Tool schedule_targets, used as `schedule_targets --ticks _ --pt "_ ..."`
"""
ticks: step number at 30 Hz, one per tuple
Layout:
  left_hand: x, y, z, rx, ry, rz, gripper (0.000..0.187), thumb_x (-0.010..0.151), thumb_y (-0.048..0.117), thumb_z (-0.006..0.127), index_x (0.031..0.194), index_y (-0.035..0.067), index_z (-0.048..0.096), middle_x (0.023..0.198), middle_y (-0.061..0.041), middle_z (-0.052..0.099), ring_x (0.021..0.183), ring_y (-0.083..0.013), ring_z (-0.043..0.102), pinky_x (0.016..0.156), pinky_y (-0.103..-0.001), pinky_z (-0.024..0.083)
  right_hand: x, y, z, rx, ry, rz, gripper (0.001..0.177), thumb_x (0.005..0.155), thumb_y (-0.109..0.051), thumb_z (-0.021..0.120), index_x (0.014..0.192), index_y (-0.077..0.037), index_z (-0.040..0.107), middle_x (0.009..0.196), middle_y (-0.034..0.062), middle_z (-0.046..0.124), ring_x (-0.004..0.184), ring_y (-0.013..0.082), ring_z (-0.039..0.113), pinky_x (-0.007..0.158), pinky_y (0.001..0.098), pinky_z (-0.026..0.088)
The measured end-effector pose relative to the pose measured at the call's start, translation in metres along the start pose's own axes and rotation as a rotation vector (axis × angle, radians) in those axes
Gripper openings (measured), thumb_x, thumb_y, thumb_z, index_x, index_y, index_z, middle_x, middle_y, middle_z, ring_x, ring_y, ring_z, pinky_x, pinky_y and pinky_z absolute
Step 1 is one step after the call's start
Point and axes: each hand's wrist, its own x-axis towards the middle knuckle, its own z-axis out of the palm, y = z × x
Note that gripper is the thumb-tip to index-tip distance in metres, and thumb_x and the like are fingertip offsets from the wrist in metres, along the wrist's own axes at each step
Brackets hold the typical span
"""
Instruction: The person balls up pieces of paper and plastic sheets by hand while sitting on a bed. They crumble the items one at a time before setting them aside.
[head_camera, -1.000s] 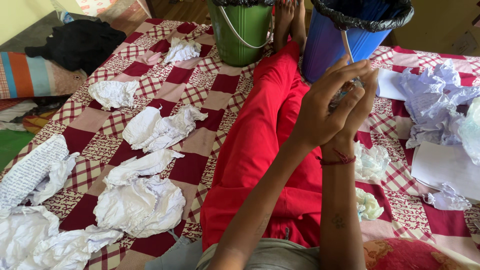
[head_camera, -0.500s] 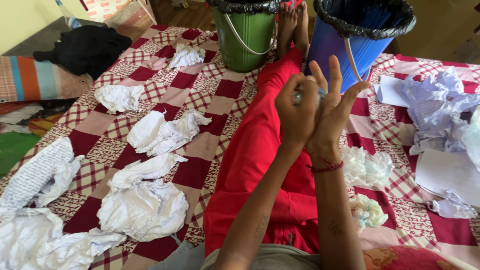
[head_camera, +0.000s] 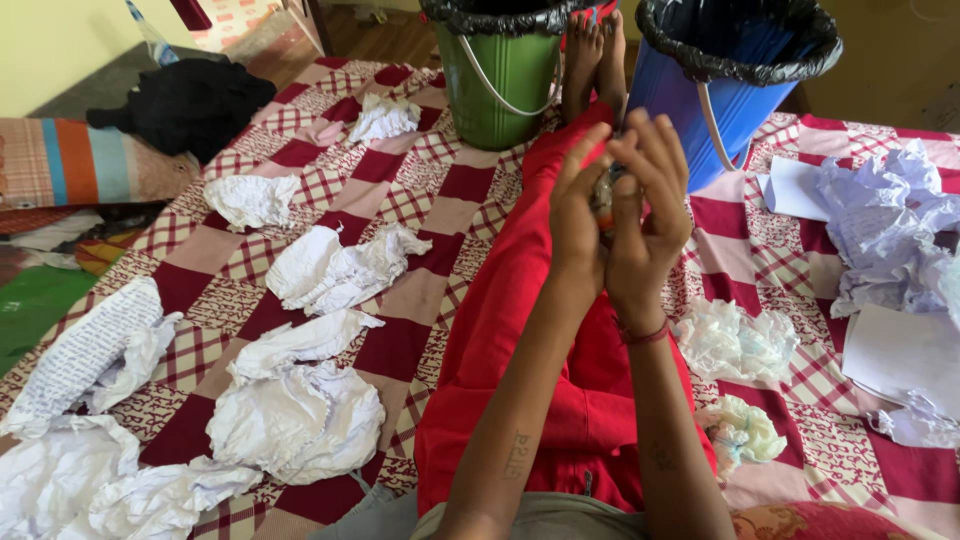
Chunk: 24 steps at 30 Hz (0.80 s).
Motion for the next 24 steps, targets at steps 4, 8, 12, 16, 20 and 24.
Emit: schedule_targets --ticks 4,8,12,16,20,24 --pt "-0.006 0.000 -0.012 -0.262 -0.244 -0.243 0.047 0.113 0.024 0.039 0.154 0.002 0.041 0.152 -0.021 0.050 0.133 -0.0323 0.056 0.115 -0.037 0.045 0.003 -0.011 -0.009 0.147 -0.071 0.063 0.031 0.106 -0.024 0.063 0.125 -0.001 0.070 0.136 0.0154 0.069 0.131 0.0266 0.066 0.115 0.0369 0.051" --pt "-0.004 -0.006 -0.015 -0.337 -0.306 -0.330 0.045 0.116 0.028 0.035 0.153 0.005 0.044 0.153 -0.020 0.051 0.136 -0.0334 0.053 0.119 -0.038 0.041 0.005 -0.008 -0.011 0.069 -0.061 -0.038 0.029 0.095 -0.019 0.075 0.115 0.002 0.068 0.127 0.0151 0.070 0.120 0.0286 0.069 0.107 0.0374 0.054" --pt "-0.001 -0.013 -0.020 -0.249 -0.309 -0.295 0.044 0.121 0.030 0.040 0.155 0.003 0.048 0.139 -0.016 0.058 0.125 -0.0236 0.058 0.113 -0.038 0.045 0.000 0.002 -0.013 -0.013 0.024 -0.077 0.017 0.099 -0.007 0.078 0.106 0.002 0.065 0.122 0.0139 0.071 0.105 0.0247 0.068 0.097 0.0346 0.053" --pt "-0.005 -0.010 -0.012 -0.164 -0.346 -0.293 0.051 0.116 0.034 0.043 0.153 0.000 0.053 0.133 -0.013 0.063 0.122 -0.0202 0.061 0.112 -0.034 0.046 -0.008 0.017 -0.014 -0.051 0.053 -0.056 0.015 0.104 -0.007 0.074 0.099 0.001 0.062 0.102 0.0123 0.067 0.089 0.0221 0.064 0.081 0.0325 0.051" --pt "-0.008 -0.027 -0.001 0.275 -0.067 -0.339 0.062 0.109 0.054 0.041 0.132 0.001 0.062 0.116 -0.007 0.066 0.108 -0.0172 0.062 0.096 -0.030 0.050 -0.017 0.045 -0.014 -0.044 0.163 0.123 0.035 0.110 -0.015 0.064 0.081 0.002 0.056 0.075 0.0070 0.054 0.063 0.0147 0.048 0.059 0.0313 0.034" --pt "-0.010 -0.066 0.009 0.611 -0.182 -0.044 0.054 0.101 0.048 0.061 0.125 -0.001 0.066 0.113 -0.008 0.068 0.104 -0.0159 0.064 0.090 -0.029 0.051 -0.018 0.079 -0.029 0.292 0.375 0.512 0.060 0.113 -0.034 0.045 0.060 -0.008 0.046 0.056 -0.0010 0.049 0.046 0.0082 0.039 0.045 0.0254 0.024"
